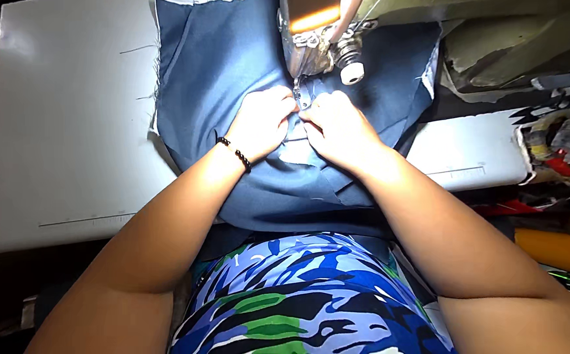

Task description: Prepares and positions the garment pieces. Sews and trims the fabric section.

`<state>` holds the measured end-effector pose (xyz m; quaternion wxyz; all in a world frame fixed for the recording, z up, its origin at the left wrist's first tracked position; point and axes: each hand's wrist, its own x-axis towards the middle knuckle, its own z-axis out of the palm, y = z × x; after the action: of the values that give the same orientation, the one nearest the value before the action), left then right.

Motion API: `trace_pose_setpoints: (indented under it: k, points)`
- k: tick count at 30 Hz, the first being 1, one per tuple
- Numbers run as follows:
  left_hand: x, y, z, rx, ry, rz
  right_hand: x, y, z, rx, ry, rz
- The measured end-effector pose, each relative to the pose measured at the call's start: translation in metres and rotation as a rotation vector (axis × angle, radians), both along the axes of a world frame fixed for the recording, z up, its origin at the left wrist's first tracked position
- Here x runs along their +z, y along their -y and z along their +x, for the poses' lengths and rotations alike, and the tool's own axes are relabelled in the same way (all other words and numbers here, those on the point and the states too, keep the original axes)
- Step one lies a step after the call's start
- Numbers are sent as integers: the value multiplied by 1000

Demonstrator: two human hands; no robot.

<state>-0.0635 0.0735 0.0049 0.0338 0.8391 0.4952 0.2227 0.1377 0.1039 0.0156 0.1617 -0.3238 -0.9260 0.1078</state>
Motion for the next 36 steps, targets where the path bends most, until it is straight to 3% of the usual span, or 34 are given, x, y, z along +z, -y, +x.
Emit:
trace_pose_setpoints:
  k: [4,8,12,14,16,19,21,23,26,28,30,33,35,36]
  points:
    - [3,-30,-15,11,-19,19,2,-4,-9,-46,86,-12]
    - [5,-42,-16,95,-66,17,11,25,4,-78,74,22]
    - [2,-41,-16,121,-66,8,14,46,14,-100,277,-80]
    - [3,-41,-15,129,-62,-28,22,17,12,-179,338,-220]
    - [3,-38,-14,187,-68,-43,26,-34,18,-352,228,-241]
    - [7,-32,-10,490,-102,-114,45,-97,28,-504,394,-128]
    - [12,-21,-7,639,-129,-265,53,-91,26,-531,398,-61]
    - [23,-5,-4,611,-162,-457,52,-62,29,-467,243,26]
    - [40,19,-16,449,-181,-553,38,-1,51,-418,112,-141]
    - [42,32,-38,390,-163,-436,19,34,66,-436,150,-231]
    - [35,42,-59,448,-159,-336,11,52,72,-427,182,-238]
    - [16,56,-65,584,-190,-390,25,38,63,-373,244,-506]
    - [12,59,-56,655,-203,-412,33,-4,55,-291,268,-669]
    - [12,60,-50,684,-212,-433,38,-30,52,-300,260,-642]
